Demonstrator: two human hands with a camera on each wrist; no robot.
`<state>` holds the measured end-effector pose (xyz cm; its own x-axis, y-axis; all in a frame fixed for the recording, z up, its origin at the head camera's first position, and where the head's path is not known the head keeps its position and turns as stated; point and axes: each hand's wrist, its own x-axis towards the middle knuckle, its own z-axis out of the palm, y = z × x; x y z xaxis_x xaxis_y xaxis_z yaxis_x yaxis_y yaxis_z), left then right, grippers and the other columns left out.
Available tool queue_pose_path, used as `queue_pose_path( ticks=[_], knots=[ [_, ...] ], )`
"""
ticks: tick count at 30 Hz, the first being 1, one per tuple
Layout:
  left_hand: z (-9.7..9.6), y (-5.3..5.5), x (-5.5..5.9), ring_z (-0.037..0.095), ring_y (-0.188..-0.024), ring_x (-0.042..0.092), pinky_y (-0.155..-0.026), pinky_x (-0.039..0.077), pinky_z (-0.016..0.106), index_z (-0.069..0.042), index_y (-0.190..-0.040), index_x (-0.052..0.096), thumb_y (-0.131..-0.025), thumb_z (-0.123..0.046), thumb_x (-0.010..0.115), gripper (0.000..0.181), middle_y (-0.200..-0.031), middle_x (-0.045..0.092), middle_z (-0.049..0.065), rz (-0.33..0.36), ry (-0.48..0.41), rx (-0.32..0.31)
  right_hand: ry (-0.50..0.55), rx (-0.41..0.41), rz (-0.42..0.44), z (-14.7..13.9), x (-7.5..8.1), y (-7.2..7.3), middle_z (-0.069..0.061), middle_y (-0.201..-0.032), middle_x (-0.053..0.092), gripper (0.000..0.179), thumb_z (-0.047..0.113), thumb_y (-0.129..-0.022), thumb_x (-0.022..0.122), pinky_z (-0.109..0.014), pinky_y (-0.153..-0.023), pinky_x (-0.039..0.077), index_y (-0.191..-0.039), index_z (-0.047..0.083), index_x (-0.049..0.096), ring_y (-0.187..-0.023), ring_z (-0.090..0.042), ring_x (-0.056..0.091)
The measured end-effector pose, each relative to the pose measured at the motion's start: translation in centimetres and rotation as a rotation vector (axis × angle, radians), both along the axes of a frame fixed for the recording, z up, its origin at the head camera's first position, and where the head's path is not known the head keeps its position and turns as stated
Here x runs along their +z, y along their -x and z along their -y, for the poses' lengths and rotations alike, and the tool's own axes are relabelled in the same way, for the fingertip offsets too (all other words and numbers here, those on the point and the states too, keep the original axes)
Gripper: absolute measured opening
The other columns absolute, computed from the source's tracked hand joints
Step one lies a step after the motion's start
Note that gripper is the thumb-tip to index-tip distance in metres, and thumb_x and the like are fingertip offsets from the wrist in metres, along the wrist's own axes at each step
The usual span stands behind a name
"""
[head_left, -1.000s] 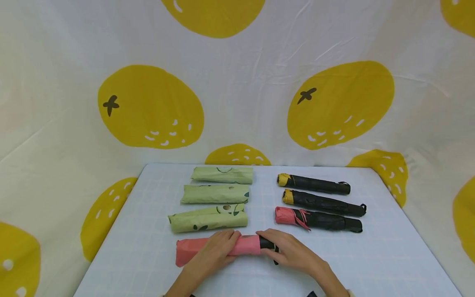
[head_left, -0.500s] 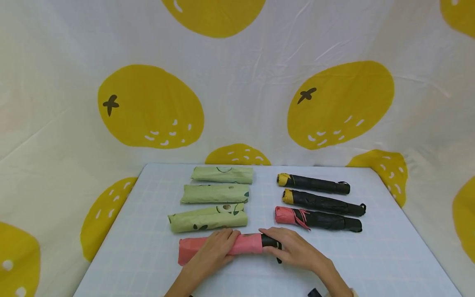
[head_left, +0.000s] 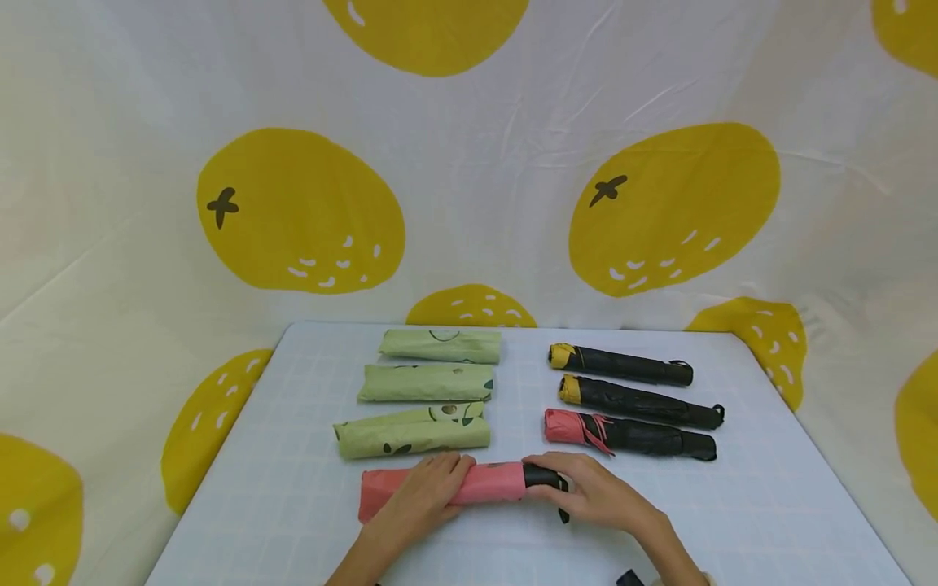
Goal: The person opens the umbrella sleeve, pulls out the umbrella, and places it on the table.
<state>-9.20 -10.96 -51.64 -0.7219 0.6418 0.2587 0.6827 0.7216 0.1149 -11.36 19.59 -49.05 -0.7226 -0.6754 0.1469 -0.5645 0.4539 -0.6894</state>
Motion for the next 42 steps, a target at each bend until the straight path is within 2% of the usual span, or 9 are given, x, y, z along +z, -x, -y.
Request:
queue_pose_path(
  ticks=[5,9,15,19,23,28,33,39,42],
  knots=[
    [0.2,0.0,0.1,0.020,-0.106,0.062,-0.093,0.053,0.038,-0.010,-0.124,0.055,-0.077,-0.021,0.092,0.061,-0.113,0.062,0.003,0.013,0.005,0.004,0.036,-0.028,0.091,-0.5,0.1,0.1,0.010,-0.122,0.070,0.037,0.038,-0.101,0.066,-0.029,-0.087,0.054,-0.132,0.019,0.068,-0.104,-0.006,0.063],
    [0.5,0.0,0.1,0.021,-0.107,0.063,-0.094,0.053,0.039,-0.009,-0.125,0.055,-0.077,-0.021,0.092,0.061,-0.112,0.062,0.003,0.026,0.016,0.013,0.047,-0.059,0.108,-1.1,0.1,0.0,0.014,-0.120,0.070,0.033,0.038,-0.100,0.068,-0.032,-0.093,0.053,-0.130,0.024,0.069,-0.106,-0.007,0.064],
    [0.9,0.1,0.0,0.021,-0.106,0.061,-0.094,0.052,0.038,-0.010,-0.124,0.055,-0.076,-0.020,0.092,0.061,-0.113,0.061,0.002,0.033,0.024,0.018,0.039,-0.076,0.114,-1.6,0.0,0.0,0.014,-0.123,0.069,0.037,0.038,-0.100,0.068,-0.035,-0.099,0.053,-0.132,0.019,0.069,-0.114,-0.008,0.063],
    [1.1,0.0,0.0,0.020,-0.106,0.060,-0.094,0.052,0.038,-0.011,-0.123,0.055,-0.079,-0.020,0.090,0.056,-0.113,0.060,0.001,0.065,0.018,0.023,0.001,-0.065,0.118,-1.4,0.1,0.1,0.011,-0.127,0.068,0.042,0.041,-0.101,0.066,-0.036,-0.101,0.052,-0.134,0.015,0.067,-0.117,-0.009,0.061],
    [1.2,-0.1,0.0,0.020,-0.106,0.060,-0.094,0.051,0.038,-0.011,-0.123,0.055,-0.082,-0.020,0.088,0.054,-0.113,0.060,0.001,0.075,0.014,0.033,-0.043,-0.050,0.045,-1.0,0.2,0.1,0.007,-0.129,0.068,0.045,0.042,-0.101,0.066,-0.036,-0.098,0.053,-0.135,0.012,0.066,-0.116,-0.010,0.061],
    [1.1,0.1,0.1,0.019,-0.101,0.058,-0.089,0.050,0.036,-0.011,-0.120,0.056,-0.078,-0.018,0.088,0.053,-0.108,0.059,0.000,0.024,0.009,0.013,-0.091,-0.040,-0.067,-0.3,0.4,-0.1,0.009,-0.125,0.067,0.045,0.044,-0.100,0.067,-0.034,-0.091,0.054,-0.134,0.015,0.066,-0.109,-0.007,0.061],
    [0.9,0.1,0.2,0.018,-0.098,0.057,-0.085,0.049,0.035,-0.011,-0.117,0.056,-0.076,-0.018,0.089,0.054,-0.104,0.058,0.000,0.001,0.019,0.008,-0.110,-0.023,-0.181,0.6,0.2,-0.2,0.011,-0.120,0.068,0.041,0.041,-0.100,0.068,-0.035,-0.091,0.056,-0.132,0.017,0.067,-0.108,-0.007,0.063],
    [0.9,0.1,0.5,0.017,-0.102,0.057,-0.087,0.049,0.036,-0.011,-0.118,0.056,-0.079,-0.016,0.088,0.051,-0.108,0.059,0.000,0.037,0.024,0.015,-0.167,-0.019,-0.241,1.3,-0.2,-0.5,0.006,-0.118,0.068,0.045,0.037,-0.098,0.072,-0.037,-0.091,0.056,-0.134,0.011,0.065,-0.108,-0.010,0.064],
    [1.0,0.1,0.5,0.018,-0.104,0.059,-0.088,0.050,0.038,-0.011,-0.119,0.057,-0.080,-0.017,0.088,0.050,-0.110,0.061,0.001,0.018,0.004,0.008,-0.175,-0.032,-0.280,1.4,-0.5,-0.7,0.005,-0.119,0.068,0.046,0.033,-0.097,0.073,-0.039,-0.092,0.056,-0.135,0.009,0.064,-0.109,-0.013,0.064]
  ],
)
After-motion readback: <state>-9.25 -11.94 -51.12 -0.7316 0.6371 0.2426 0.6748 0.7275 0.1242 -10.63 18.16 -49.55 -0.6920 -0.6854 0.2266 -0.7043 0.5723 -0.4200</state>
